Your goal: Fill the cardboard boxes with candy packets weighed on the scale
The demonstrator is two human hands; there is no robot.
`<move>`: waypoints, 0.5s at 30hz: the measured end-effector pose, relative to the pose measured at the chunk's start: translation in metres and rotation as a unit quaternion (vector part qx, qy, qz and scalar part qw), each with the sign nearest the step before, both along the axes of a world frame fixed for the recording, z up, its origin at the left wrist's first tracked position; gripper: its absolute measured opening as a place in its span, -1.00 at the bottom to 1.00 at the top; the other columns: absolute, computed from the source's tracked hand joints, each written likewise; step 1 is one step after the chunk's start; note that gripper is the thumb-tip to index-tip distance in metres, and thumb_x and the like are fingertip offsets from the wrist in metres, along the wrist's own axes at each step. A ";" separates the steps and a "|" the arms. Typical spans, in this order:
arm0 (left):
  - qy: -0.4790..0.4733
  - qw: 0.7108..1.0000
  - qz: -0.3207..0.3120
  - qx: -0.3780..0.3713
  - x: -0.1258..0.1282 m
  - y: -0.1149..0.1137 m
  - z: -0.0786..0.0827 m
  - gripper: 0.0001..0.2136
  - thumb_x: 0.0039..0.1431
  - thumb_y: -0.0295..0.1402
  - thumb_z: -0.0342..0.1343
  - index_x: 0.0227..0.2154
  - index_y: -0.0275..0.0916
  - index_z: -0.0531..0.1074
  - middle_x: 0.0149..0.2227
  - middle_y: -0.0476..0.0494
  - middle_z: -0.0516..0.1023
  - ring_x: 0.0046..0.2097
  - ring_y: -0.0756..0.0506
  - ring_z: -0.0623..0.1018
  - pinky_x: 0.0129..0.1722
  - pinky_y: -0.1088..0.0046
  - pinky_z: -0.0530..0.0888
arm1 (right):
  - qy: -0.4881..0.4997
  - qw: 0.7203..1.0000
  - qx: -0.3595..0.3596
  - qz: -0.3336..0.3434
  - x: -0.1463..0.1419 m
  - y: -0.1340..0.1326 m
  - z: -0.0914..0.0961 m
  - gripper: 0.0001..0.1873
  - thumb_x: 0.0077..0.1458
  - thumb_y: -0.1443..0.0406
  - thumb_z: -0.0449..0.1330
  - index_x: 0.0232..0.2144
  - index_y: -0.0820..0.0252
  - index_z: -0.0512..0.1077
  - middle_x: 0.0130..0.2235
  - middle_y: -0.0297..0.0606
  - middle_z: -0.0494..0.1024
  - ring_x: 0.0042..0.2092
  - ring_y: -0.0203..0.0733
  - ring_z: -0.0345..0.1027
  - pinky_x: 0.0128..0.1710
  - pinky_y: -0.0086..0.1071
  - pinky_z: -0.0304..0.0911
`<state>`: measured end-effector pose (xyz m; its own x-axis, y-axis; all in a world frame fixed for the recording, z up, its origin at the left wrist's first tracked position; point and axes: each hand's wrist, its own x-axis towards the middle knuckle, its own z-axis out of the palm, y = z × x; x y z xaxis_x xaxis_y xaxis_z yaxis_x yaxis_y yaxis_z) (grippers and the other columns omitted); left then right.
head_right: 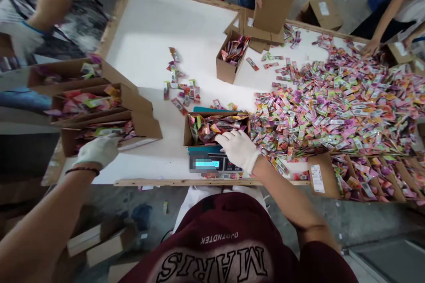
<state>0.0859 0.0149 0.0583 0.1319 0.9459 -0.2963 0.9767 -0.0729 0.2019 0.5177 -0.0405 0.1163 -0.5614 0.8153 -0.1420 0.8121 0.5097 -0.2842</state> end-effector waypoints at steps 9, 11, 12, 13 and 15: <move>-0.073 0.992 0.045 0.089 0.072 -0.045 0.054 -0.70 0.43 -0.19 -0.12 0.06 -0.14 0.39 0.09 -0.10 0.48 0.07 -0.22 0.50 0.07 0.24 0.45 | 0.250 0.903 0.065 -0.343 0.111 -0.042 -0.009 -0.69 0.30 0.15 0.18 -0.02 0.19 0.49 -0.16 -0.16 0.57 -0.19 -0.11 0.51 -0.13 -0.21 0.45; -0.107 0.988 0.024 0.106 0.099 -0.044 0.067 -0.73 0.41 -0.18 -0.06 0.01 -0.13 0.43 0.05 -0.08 0.50 0.03 -0.19 0.53 0.05 0.27 0.47 | 0.267 0.903 0.068 -0.331 0.105 -0.040 -0.008 -0.69 0.29 0.14 0.20 -0.02 0.19 0.48 -0.17 -0.18 0.56 -0.21 -0.14 0.50 -0.15 -0.24 0.45; -0.121 0.986 0.013 0.117 0.112 -0.041 0.073 -0.74 0.40 -0.18 -0.02 -0.01 -0.13 0.46 0.03 -0.10 0.52 -0.02 -0.18 0.54 0.02 0.28 0.49 | 0.277 0.906 0.073 -0.312 0.096 -0.035 -0.004 -0.69 0.29 0.14 0.20 -0.02 0.18 0.48 -0.17 -0.18 0.56 -0.20 -0.14 0.49 -0.15 -0.25 0.45; -0.135 0.982 0.002 0.131 0.125 -0.037 0.078 -0.75 0.38 -0.19 0.01 -0.04 -0.15 0.48 0.00 -0.13 0.54 -0.07 -0.17 0.56 -0.02 0.28 0.50 | 0.285 0.910 0.078 -0.290 0.086 -0.029 0.000 -0.70 0.29 0.14 0.20 -0.02 0.18 0.48 -0.16 -0.18 0.56 -0.19 -0.14 0.49 -0.13 -0.25 0.45; -0.158 0.974 -0.022 0.161 0.150 -0.027 0.085 -0.76 0.33 -0.23 0.06 -0.07 -0.19 0.53 -0.05 -0.20 0.56 -0.12 -0.18 0.57 -0.09 0.28 0.52 | 0.292 0.921 0.081 -0.244 0.061 -0.014 0.010 -0.70 0.31 0.14 0.18 -0.02 0.17 0.46 -0.15 -0.17 0.55 -0.18 -0.14 0.49 -0.11 -0.25 0.45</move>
